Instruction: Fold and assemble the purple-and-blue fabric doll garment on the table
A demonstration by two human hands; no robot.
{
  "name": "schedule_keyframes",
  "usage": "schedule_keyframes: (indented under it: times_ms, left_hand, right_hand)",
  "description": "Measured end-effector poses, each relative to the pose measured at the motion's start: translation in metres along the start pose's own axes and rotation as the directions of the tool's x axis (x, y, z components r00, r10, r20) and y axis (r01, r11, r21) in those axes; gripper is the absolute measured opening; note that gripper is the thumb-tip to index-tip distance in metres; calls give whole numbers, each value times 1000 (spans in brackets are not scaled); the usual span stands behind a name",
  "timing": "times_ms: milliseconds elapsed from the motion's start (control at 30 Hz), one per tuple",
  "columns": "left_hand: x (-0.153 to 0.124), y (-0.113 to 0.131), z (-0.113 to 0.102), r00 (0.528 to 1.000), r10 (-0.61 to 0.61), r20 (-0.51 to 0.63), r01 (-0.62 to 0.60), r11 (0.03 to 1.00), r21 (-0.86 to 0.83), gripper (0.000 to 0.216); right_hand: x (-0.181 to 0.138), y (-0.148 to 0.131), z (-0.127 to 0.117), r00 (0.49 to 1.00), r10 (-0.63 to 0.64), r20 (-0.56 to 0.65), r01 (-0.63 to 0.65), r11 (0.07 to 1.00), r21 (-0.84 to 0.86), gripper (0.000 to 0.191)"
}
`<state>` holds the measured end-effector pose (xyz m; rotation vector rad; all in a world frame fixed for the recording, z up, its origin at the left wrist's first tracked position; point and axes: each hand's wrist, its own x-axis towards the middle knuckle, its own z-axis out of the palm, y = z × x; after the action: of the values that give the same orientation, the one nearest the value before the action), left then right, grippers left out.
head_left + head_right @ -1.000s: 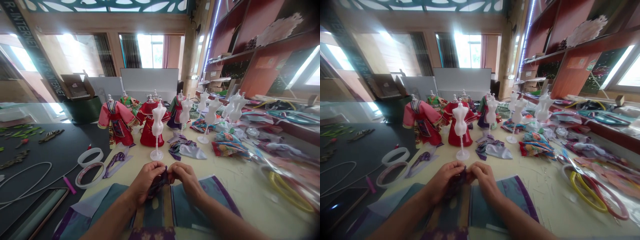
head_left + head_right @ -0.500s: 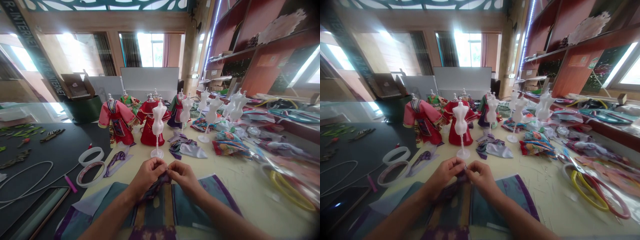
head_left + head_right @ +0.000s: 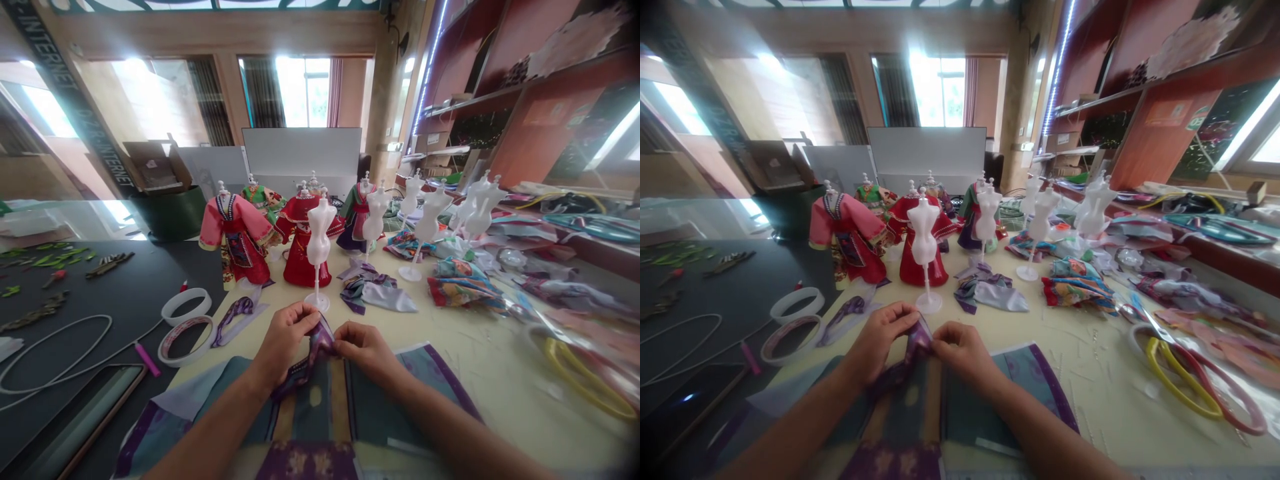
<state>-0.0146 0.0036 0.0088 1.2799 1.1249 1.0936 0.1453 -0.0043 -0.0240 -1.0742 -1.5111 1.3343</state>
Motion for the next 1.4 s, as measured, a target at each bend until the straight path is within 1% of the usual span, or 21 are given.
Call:
schedule_keyframes:
  times_ms: [200,467,600,733,800,867,1067,1200,1400]
  left_hand:
    - [4,-1,-3,998,28,-55,-29,1000,-2,17]
    - [6,-8,-3,996,43,-80,-41,999,26,14]
    - [5,-7,-4,998,36,-51,-36,999,2,19]
    - [4,0,-4,998,41,41,-41,999,-14,28]
    - [4,4,-5,996,63,69,-63,998,-4,35]
    - [5,7,-6,993,98,64,-99,995,15,39]
    - [0,10,-5,981,194,2,-193,976,104,32]
    - [-1,8,-6,983,183,-31,-176,973,146,29]
    - [2,9,-14,994,99,-55,-91,987,132,29]
  right_hand:
    - [-1,2,1,999,32,36,-32,999,7,8]
    - [1,5,1,1000,27,7,-26,999,-27,7]
    - [3,4,2,1000,6,4,-6,999,-45,6]
    - [2,-5,3,1000,-9,17,11,997,-83,6]
    - [2,-11,2,1000,-13,22,16,994,-105,6]
    - [1,-15,0,1000,-11,25,14,993,-118,6]
    - [-1,-18,-7,998,35,52,-30,996,-80,6]
    - [-4,-16,-7,996,57,69,-53,997,-52,7]
    - [-3,-9,-4,996,48,75,-46,998,-32,6]
